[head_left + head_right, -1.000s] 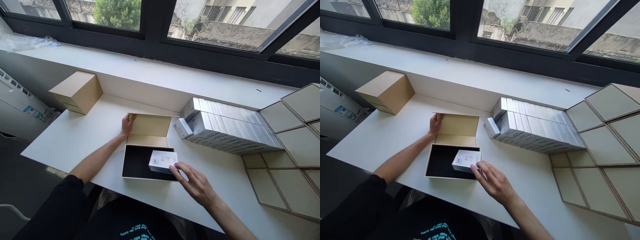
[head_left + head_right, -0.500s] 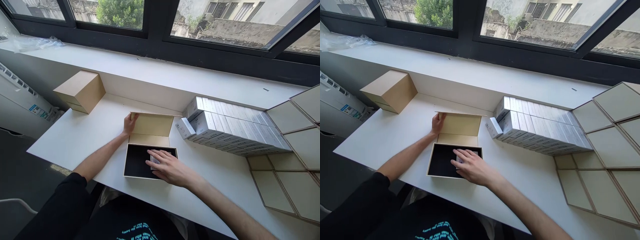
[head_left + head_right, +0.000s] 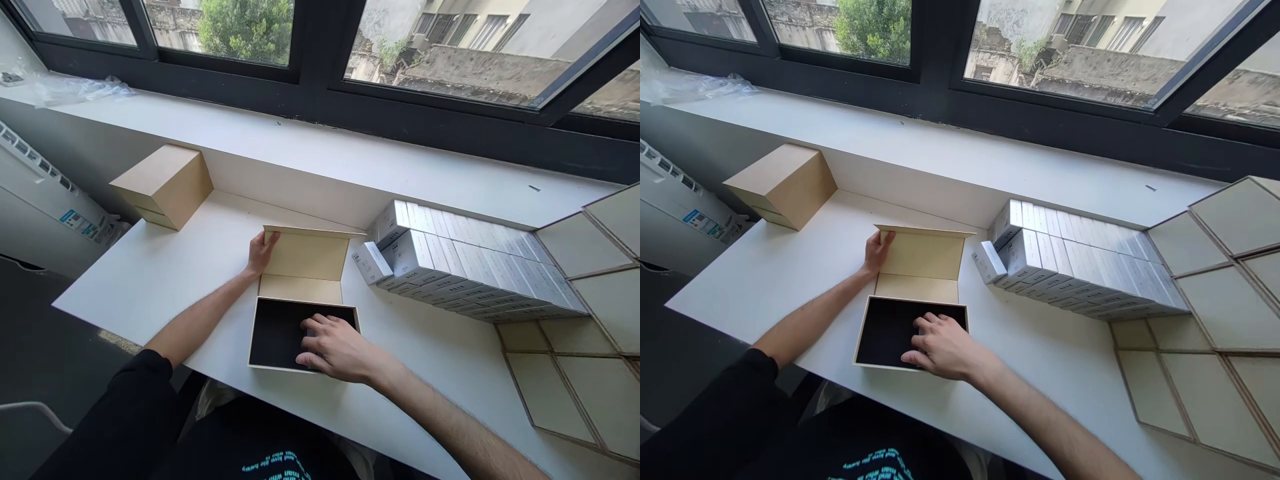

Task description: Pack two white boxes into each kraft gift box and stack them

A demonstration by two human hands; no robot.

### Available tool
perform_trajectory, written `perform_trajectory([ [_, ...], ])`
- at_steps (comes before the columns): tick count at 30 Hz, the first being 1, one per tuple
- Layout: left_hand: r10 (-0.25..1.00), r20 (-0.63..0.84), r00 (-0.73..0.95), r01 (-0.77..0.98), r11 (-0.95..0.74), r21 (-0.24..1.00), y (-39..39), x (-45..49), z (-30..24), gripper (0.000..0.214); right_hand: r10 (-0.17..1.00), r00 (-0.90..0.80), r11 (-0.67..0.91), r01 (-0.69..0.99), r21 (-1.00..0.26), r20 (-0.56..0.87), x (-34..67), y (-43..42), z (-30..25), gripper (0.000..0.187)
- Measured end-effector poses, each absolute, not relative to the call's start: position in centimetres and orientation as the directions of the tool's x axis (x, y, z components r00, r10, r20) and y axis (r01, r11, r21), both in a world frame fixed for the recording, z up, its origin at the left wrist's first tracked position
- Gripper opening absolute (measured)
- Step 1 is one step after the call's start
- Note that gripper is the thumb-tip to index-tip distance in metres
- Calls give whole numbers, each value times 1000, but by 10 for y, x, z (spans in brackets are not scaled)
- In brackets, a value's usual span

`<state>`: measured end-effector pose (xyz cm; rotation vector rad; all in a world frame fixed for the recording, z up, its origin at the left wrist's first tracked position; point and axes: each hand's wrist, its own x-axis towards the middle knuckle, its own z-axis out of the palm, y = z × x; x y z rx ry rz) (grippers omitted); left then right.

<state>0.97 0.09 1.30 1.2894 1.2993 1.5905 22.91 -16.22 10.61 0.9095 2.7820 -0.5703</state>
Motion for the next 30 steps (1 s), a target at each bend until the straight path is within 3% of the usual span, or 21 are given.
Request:
perform_trajectory([
  [2,930,253,-265,59,-246,967,1,9,13,59,536,-820,751,572,-331,-202,235,-160,110,51],
  [4,928,258,-270,49,-254,966,3,8,13,58,607,-794,743,581,-333,-30,249,-150,119,49],
  [7,925,270,-268,45,-268,963,4,8,13,56,835,-519,549,808,-214,183,275,-118,141,45],
  [10,924,272,-268,50,-269,962,4,7,12,55,959,-274,266,958,111,68,289,-75,153,42],
  [13,920,275,-278,61,-268,961,4,7,12,54,978,-184,205,932,298,-99,286,-39,146,35],
  [19,914,293,-282,85,-281,956,6,6,8,53,974,-133,191,920,341,-185,277,-12,123,30],
  [23,914,298,-276,71,-290,955,7,7,8,52,965,-119,195,921,338,-232,285,-16,140,25],
  [25,913,290,-287,68,-283,957,6,7,8,53,979,-116,167,928,332,-169,288,-28,163,35],
  [27,916,282,-284,57,-278,959,6,7,9,53,987,-159,155,941,299,-12,287,-45,192,41],
  [30,921,282,-269,41,-282,959,7,7,10,53,917,-365,331,922,203,161,275,-77,228,36],
])
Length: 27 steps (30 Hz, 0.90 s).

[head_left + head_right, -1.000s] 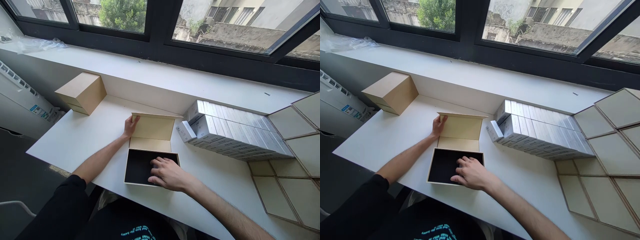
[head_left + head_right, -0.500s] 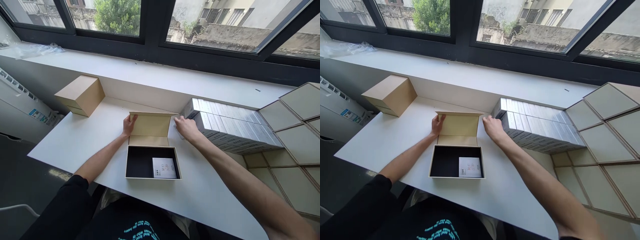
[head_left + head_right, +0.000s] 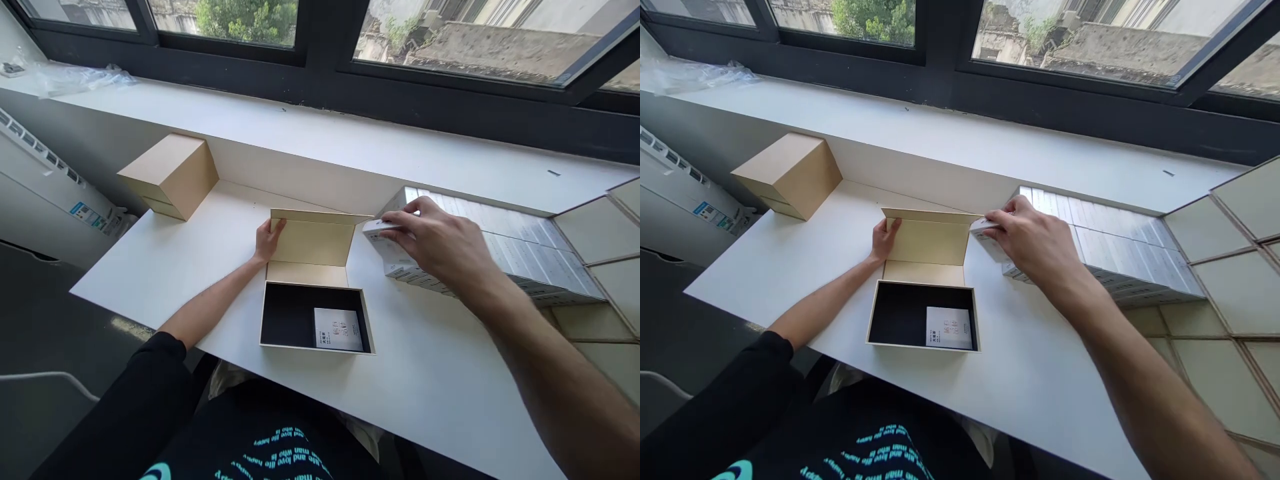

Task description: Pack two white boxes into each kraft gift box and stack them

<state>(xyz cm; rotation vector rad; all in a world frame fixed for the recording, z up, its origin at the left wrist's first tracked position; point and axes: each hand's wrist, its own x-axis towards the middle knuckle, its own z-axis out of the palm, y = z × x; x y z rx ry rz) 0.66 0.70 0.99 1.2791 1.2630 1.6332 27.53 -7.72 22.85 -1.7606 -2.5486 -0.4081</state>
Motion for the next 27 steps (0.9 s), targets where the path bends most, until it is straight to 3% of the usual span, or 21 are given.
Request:
perform_trajectory([
  [4,913,296,-282,51,-294,954,7,6,11,57,617,-784,786,618,-5,-71,241,-111,226,21],
  [6,912,299,-280,50,-298,953,6,6,12,57,486,-854,860,505,-71,-184,221,-118,203,15],
  [8,913,297,-282,50,-295,954,5,6,13,58,430,-860,875,472,-107,-275,208,-121,174,13],
  [11,913,299,-277,59,-294,954,4,6,15,60,419,-842,855,492,-166,-340,204,-122,139,20],
  [18,909,294,-295,84,-282,956,3,8,14,60,403,-868,806,487,-338,-290,224,-147,116,35],
  [24,913,296,-282,96,-280,955,3,10,9,56,426,-883,813,469,-345,-194,216,-158,103,46],
  [27,908,299,-295,115,-277,954,2,10,7,54,421,-905,830,410,-378,-58,218,-153,120,42],
])
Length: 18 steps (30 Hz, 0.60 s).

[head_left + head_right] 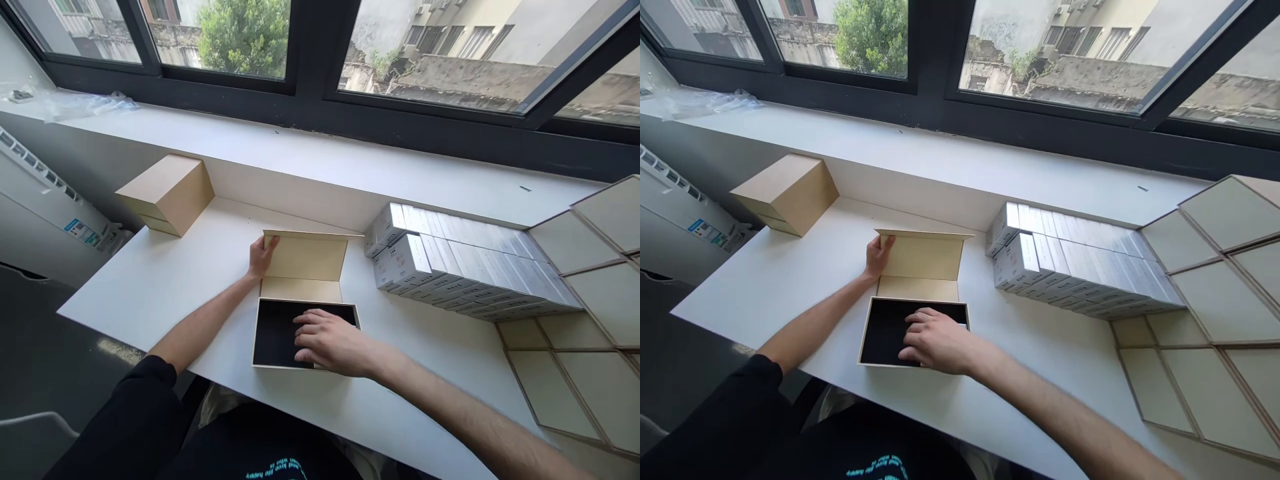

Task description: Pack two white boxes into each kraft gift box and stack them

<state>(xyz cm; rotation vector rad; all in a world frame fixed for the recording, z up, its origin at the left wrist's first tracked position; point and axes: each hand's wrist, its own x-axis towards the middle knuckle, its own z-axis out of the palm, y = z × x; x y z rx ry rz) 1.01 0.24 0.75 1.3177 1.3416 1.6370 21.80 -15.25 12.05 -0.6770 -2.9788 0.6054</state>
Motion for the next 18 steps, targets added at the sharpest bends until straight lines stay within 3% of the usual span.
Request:
perform_trajectory([
  [1,907,298,-297,116,-275,954,2,10,7,54,469,-883,815,429,-391,8,223,-147,132,43],
  [3,908,296,-296,110,-276,955,1,10,8,54,670,-730,715,586,-380,136,241,-126,161,48],
  [5,909,300,-291,102,-282,954,0,11,9,54,876,-421,477,832,-283,237,266,-93,189,52],
  [6,908,303,-290,101,-286,953,0,11,10,55,920,-291,345,919,-191,263,280,-74,199,50],
  [9,905,310,-291,109,-290,951,0,11,12,57,952,-79,37,989,144,295,315,-17,210,50],
  [11,903,311,-295,111,-291,950,0,11,12,58,969,-24,-51,953,298,245,327,10,203,57],
  [14,902,314,-296,107,-296,949,0,11,10,58,972,-47,-52,911,410,230,328,28,186,58],
  [18,906,311,-287,89,-298,950,1,11,9,55,966,-81,-39,891,451,244,323,29,174,53],
])
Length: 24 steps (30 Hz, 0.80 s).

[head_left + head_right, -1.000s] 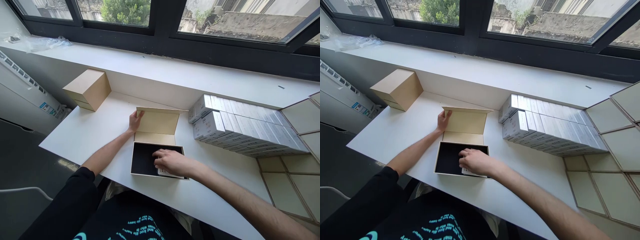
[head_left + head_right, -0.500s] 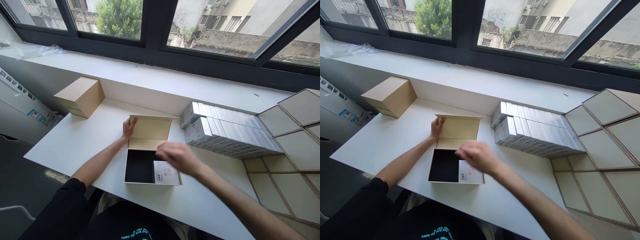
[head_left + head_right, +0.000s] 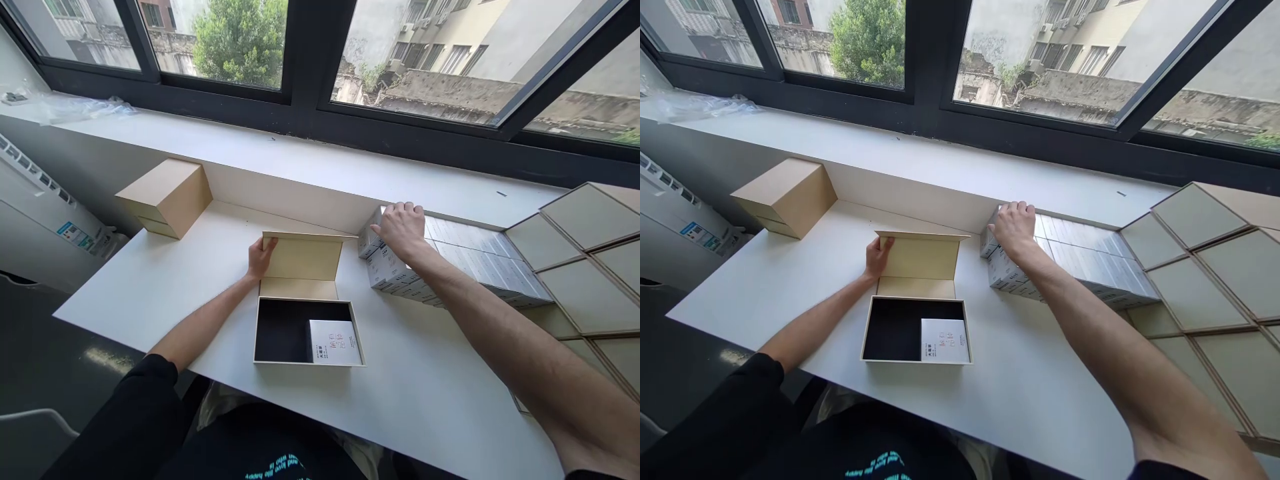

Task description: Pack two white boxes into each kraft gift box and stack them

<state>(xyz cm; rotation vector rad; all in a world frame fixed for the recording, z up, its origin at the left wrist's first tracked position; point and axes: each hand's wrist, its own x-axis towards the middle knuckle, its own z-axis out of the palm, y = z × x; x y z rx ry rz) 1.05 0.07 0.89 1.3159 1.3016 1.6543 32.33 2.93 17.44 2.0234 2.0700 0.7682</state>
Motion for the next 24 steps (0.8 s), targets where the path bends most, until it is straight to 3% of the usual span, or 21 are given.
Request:
perform_trajectory([
  [7,905,316,-286,84,-304,949,1,11,9,55,966,-132,22,897,441,222,325,23,173,39],
  [16,907,311,-285,70,-303,950,-1,10,12,57,971,-97,33,960,278,219,319,12,167,38],
  [21,909,294,-295,55,-291,955,-2,10,13,57,960,15,-50,992,118,280,325,18,187,47],
  [24,910,301,-287,53,-298,953,0,10,11,56,914,50,11,989,-146,403,322,2,213,46],
])
